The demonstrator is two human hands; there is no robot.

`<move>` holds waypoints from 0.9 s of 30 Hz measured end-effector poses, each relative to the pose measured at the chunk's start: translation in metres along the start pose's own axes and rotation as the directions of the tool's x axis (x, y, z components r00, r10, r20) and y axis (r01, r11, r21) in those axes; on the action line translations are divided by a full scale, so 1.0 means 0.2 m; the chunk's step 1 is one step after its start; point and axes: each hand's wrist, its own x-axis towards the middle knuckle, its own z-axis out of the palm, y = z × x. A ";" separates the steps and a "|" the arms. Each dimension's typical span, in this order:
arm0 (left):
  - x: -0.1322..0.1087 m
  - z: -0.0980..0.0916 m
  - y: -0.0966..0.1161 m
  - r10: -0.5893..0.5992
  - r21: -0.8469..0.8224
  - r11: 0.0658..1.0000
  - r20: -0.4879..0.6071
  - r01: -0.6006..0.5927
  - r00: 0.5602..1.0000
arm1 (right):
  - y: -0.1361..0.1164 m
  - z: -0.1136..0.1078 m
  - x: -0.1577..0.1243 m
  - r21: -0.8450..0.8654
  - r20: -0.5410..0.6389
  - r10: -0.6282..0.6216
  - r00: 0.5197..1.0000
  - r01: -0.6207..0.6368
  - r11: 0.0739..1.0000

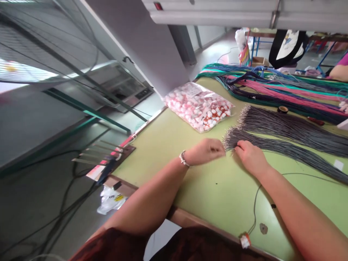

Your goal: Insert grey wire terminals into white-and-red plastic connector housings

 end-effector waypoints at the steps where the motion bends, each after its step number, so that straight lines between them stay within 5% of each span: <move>1: 0.02 -0.04 -0.04 -0.059 0.083 0.994 -0.195 0.076 0.979 | 0.00 0.00 -0.01 0.012 0.006 -0.052 0.999 0.052 0.999; 3: 0.08 -0.12 -0.10 -0.084 0.224 0.950 -0.486 0.216 0.870 | 0.00 0.01 -0.03 0.062 0.009 -0.128 0.992 0.127 0.990; 4: 0.12 -0.15 -0.13 -0.077 0.288 0.918 -0.547 0.274 0.834 | 0.00 0.01 -0.03 0.096 0.007 -0.139 0.990 0.137 0.986; 8: 0.35 -0.20 -0.20 -0.213 0.481 0.720 -0.533 0.500 0.819 | -0.01 0.02 -0.03 0.229 0.004 -0.081 0.997 0.078 0.970; 13: 0.56 -0.21 -0.30 -0.209 0.500 0.599 -0.656 0.626 0.725 | -0.01 0.01 -0.06 0.214 0.037 -0.070 0.997 0.060 0.975; 15: 0.56 -0.23 -0.35 -0.193 0.530 0.578 -0.650 0.621 0.735 | 0.00 0.00 -0.07 0.213 0.044 -0.061 0.997 0.051 0.976; 21: 0.35 -0.23 -0.34 -0.121 0.691 0.572 -0.463 0.443 0.878 | 0.03 -0.01 -0.07 0.244 0.069 -0.022 0.997 0.004 0.970; 27: 0.11 -0.11 -0.26 0.030 0.788 0.528 -0.391 0.317 0.920 | 0.03 -0.01 -0.06 0.267 0.079 -0.007 0.997 -0.014 0.964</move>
